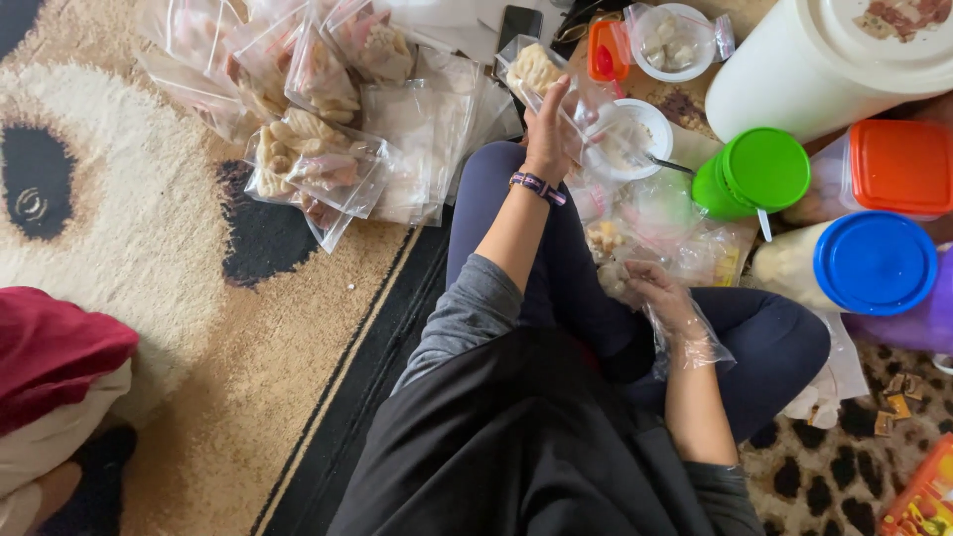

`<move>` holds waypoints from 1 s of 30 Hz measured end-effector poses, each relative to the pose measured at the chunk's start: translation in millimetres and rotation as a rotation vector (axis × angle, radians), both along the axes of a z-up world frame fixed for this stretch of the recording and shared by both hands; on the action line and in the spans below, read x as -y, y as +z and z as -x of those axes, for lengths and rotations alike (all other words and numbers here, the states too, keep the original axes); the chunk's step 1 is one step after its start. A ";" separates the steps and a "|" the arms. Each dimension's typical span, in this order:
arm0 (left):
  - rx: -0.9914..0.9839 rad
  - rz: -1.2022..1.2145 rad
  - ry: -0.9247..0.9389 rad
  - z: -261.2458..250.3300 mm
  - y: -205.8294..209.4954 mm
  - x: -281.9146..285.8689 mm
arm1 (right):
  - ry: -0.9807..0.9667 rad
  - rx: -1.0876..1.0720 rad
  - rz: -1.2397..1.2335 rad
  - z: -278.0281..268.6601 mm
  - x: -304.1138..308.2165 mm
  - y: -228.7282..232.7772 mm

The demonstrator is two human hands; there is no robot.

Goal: Manually placing individual food items into plastic bags for final packaging while wearing protective gloves.

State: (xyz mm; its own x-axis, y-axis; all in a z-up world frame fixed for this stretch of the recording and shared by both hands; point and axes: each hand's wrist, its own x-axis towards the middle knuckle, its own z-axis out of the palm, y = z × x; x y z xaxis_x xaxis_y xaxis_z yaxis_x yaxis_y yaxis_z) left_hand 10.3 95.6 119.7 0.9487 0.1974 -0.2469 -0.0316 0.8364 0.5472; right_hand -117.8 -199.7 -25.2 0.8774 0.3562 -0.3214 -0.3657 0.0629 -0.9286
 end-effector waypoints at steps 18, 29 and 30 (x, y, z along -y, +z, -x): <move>-0.025 -0.032 -0.070 -9.3 -10.9 6.7 | -0.034 0.303 0.310 20.9 -27.0 44.7; 0.020 0.019 -0.148 -62.9 -54.3 7.5 | -0.054 0.478 0.637 -1.9 -52.7 109.6; 0.006 0.023 -0.149 -69.5 -57.8 8.5 | -0.050 0.464 0.640 -5.9 -50.1 103.6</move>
